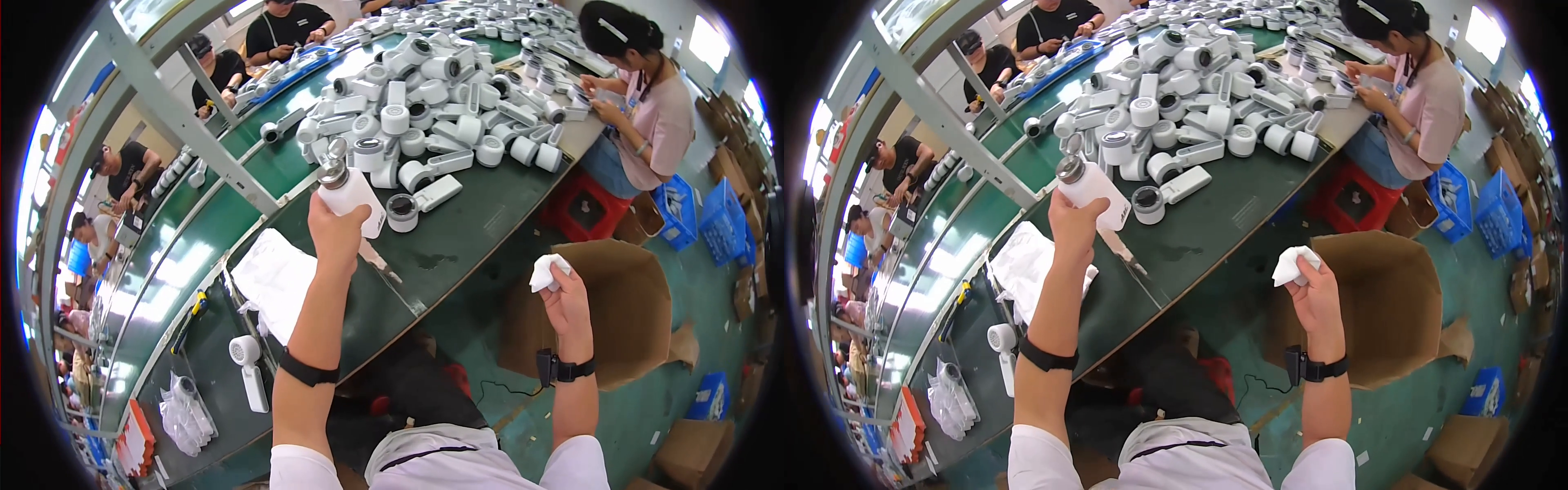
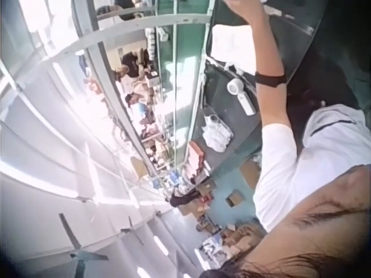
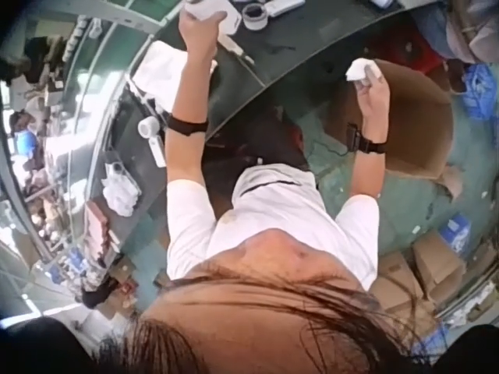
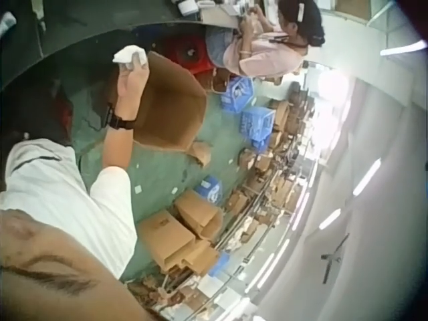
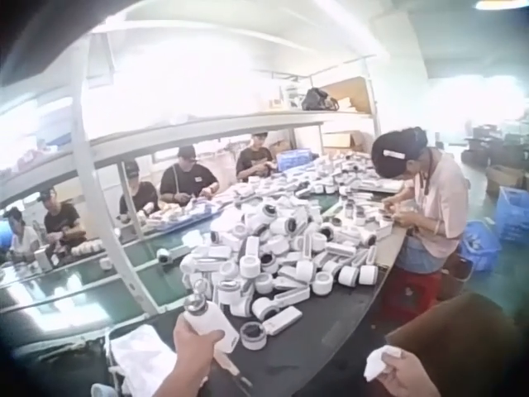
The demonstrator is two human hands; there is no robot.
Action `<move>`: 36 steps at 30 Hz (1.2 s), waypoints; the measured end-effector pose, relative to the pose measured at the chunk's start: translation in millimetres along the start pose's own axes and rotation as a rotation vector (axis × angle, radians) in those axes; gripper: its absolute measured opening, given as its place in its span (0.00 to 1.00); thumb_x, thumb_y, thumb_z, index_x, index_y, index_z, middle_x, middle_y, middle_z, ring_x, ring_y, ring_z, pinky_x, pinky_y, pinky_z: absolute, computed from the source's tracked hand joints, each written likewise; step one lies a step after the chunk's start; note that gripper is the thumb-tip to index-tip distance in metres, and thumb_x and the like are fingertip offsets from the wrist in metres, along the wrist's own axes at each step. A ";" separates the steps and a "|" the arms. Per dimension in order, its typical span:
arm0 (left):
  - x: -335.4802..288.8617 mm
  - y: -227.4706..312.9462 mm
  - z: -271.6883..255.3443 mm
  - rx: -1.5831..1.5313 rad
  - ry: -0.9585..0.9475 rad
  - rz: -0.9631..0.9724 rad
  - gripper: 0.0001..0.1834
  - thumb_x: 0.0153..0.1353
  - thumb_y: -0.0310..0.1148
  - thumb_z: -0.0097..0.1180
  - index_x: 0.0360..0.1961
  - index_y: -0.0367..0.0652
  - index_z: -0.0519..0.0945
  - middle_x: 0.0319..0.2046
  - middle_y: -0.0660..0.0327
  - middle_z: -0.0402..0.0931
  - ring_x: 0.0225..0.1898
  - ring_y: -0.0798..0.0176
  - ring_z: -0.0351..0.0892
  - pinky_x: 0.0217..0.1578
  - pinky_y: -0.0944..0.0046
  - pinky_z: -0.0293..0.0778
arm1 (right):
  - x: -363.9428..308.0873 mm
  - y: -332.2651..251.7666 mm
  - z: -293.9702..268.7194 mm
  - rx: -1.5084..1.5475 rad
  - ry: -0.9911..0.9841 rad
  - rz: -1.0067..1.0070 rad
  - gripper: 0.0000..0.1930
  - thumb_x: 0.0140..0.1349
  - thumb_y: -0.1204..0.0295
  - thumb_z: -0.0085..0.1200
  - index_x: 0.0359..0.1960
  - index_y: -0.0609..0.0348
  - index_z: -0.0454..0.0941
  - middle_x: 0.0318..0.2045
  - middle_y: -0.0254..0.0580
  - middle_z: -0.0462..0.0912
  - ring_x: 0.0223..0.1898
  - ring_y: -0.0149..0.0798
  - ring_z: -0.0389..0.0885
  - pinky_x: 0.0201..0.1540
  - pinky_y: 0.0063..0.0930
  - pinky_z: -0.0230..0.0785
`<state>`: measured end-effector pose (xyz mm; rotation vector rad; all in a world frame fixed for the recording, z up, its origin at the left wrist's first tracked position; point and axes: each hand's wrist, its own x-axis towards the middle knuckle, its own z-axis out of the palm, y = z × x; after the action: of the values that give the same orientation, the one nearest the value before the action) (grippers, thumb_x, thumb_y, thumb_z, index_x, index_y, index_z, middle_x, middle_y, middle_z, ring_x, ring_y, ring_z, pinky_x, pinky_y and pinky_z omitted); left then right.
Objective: The person picks up a handheld fan, wipes its surfaces with a cloth, and places it into a plastic bag. They then pick up a small bottle, wipe it with the cloth, and set it aside before wiping and bagging another handheld fan.
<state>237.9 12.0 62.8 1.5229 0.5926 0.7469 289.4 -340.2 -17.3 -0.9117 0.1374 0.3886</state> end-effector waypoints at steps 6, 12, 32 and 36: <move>16.9 -19.9 -2.6 0.041 0.165 0.003 0.30 0.41 0.19 0.64 0.49 0.36 0.69 0.44 0.56 0.76 0.45 0.58 0.77 0.49 0.60 0.71 | -8.3 2.8 11.8 0.014 -0.008 -0.012 0.11 0.67 0.76 0.47 0.50 0.63 0.72 0.46 0.43 0.79 0.47 0.38 0.80 0.52 0.34 0.75; 30.6 -47.9 -1.0 0.236 0.189 -0.012 0.35 0.38 0.22 0.64 0.53 0.38 0.68 0.47 0.51 0.75 0.49 0.51 0.77 0.52 0.57 0.71 | -14.8 12.9 25.5 -0.086 -0.058 0.005 0.15 0.64 0.78 0.48 0.53 0.64 0.71 0.48 0.45 0.78 0.50 0.40 0.79 0.55 0.38 0.73; -187.2 -14.4 -283.9 1.131 0.433 0.022 0.41 0.46 0.38 0.69 0.61 0.39 0.65 0.56 0.47 0.66 0.58 0.45 0.64 0.58 0.52 0.62 | -31.4 26.6 31.1 -0.021 -0.049 0.072 0.19 0.65 0.77 0.44 0.58 0.61 0.67 0.52 0.50 0.77 0.47 0.44 0.81 0.46 0.39 0.80; -198.5 -45.4 -315.0 1.082 0.335 -0.332 0.47 0.43 0.44 0.70 0.63 0.39 0.63 0.51 0.50 0.73 0.53 0.48 0.70 0.52 0.54 0.69 | -33.3 42.5 57.9 0.073 -0.195 0.205 0.19 0.67 0.69 0.43 0.58 0.60 0.66 0.54 0.53 0.75 0.44 0.49 0.82 0.38 0.40 0.83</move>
<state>-126.5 75.2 -0.2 2.1844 1.6374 0.4098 239.6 -280.0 -4.3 -0.7856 0.0650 0.6566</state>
